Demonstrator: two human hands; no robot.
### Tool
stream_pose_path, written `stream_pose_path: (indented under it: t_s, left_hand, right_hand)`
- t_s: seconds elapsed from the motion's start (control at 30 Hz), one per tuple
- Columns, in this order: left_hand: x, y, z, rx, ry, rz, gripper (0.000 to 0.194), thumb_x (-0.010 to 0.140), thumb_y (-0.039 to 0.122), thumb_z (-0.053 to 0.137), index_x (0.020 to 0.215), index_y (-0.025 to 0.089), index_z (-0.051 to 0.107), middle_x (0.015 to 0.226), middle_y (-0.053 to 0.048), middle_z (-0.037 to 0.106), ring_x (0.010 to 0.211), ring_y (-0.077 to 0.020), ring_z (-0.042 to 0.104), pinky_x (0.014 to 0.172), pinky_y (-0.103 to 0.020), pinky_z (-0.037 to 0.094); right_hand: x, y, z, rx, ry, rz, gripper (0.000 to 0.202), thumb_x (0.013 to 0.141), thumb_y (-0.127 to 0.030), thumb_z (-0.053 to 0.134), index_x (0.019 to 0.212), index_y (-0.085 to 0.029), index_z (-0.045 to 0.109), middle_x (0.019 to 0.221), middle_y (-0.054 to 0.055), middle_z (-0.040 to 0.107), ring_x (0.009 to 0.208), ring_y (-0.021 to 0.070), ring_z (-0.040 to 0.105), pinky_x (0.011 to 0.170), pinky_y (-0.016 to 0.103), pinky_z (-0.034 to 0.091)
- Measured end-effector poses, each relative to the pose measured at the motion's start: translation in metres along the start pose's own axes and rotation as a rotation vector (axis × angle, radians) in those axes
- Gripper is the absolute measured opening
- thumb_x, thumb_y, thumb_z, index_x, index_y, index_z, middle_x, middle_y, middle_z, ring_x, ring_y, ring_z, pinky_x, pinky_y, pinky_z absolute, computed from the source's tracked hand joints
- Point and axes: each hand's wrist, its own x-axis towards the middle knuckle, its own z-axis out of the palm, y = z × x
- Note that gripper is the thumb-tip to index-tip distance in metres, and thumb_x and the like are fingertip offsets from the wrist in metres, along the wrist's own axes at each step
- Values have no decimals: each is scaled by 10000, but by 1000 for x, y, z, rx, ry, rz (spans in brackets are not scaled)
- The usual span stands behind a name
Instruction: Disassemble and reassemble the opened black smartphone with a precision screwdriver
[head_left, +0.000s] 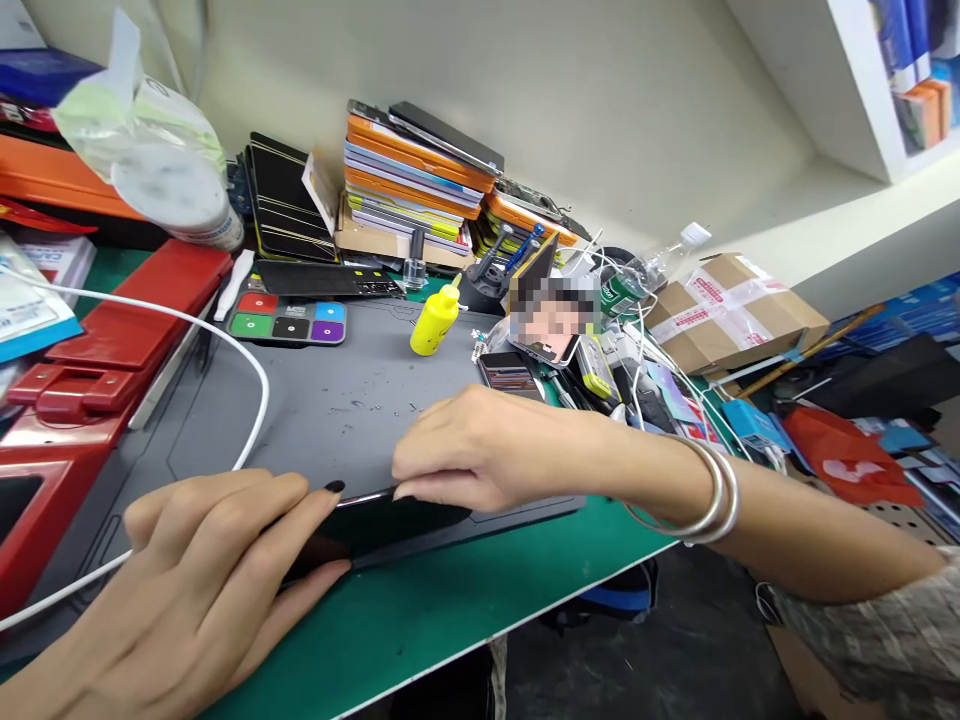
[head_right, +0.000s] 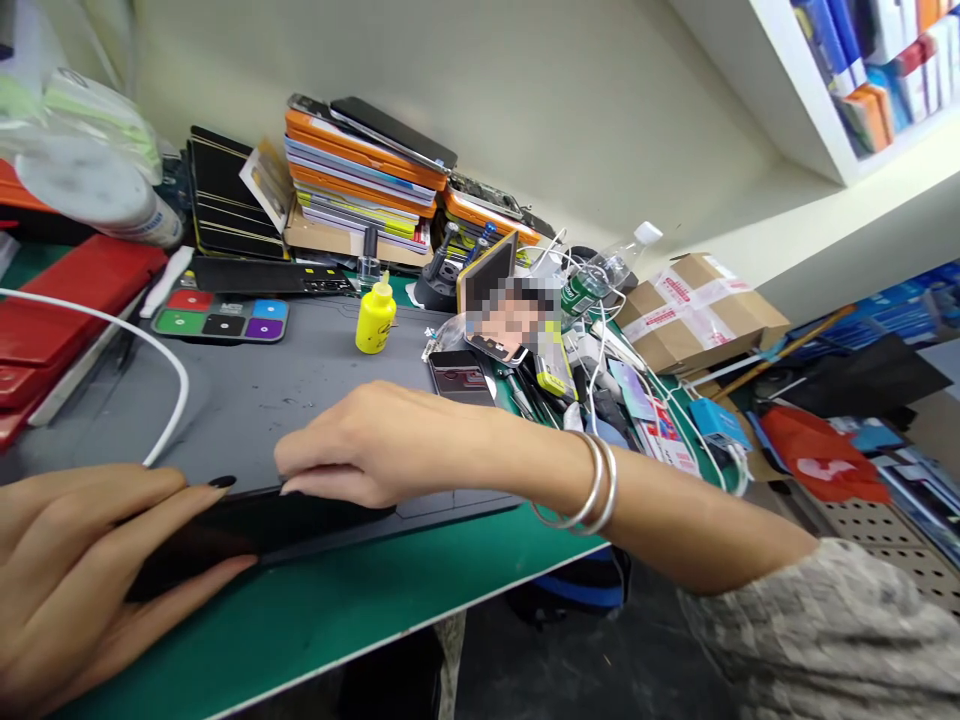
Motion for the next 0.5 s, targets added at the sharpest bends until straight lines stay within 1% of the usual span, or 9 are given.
stream_pose_path:
  t_s: [0.07, 0.13, 0.23, 0.33, 0.4, 0.5]
  left_hand:
    - [1, 3, 0, 10, 12, 3, 254, 949, 303, 653, 1175, 188, 645, 1102, -79, 631, 1006, -261, 599, 820, -437, 456]
    - [1, 3, 1, 4, 32, -2, 233, 959, 296, 637, 1166, 191, 651, 1090, -77, 637, 998, -258, 603, 821, -431, 451]
    - [1, 2, 1, 23, 55, 41, 207, 963, 233, 620, 1152, 159, 660, 1063, -96, 641, 968, -266, 605, 792, -422, 432]
    - [0, 0, 0, 29, 54, 88, 206, 962, 193, 615, 1155, 141, 663, 1071, -105, 643, 972, -269, 606, 801, -416, 427]
    - [-1, 0, -1, 16, 44, 91, 213, 962, 198, 618, 1163, 144, 665, 1080, -103, 648, 991, -271, 614, 829, -417, 432]
    - [-3, 2, -2, 4, 35, 76, 205, 959, 209, 628, 1154, 159, 672, 1089, -96, 654, 1003, -273, 624, 838, -416, 434]
  right_hand:
    - [-4, -7, 2, -108, -5, 9, 280, 1061, -251, 427, 820, -183, 551, 785, 8, 557, 744, 150, 462, 768, 276, 423]
    - [-6, -8, 3, -111, -7, 21, 276, 1062, -262, 429, 828, -188, 554, 792, 12, 566, 751, 152, 472, 766, 271, 426]
    - [-7, -2, 5, 41, 20, 23, 231, 1036, -242, 492, 820, -188, 553, 751, -16, 529, 705, 124, 456, 705, 231, 403]
    - [-5, 8, 7, 262, 39, 41, 240, 1014, -263, 538, 790, -180, 546, 689, -51, 465, 627, 88, 395, 634, 195, 363]
    - [-4, 13, 8, 384, 21, 55, 270, 1011, -288, 545, 767, -173, 544, 657, -66, 436, 602, 74, 358, 613, 184, 346]
    - [-3, 17, 10, 485, -20, 82, 295, 1006, -313, 552, 752, -161, 549, 635, -76, 416, 598, 65, 340, 600, 181, 330]
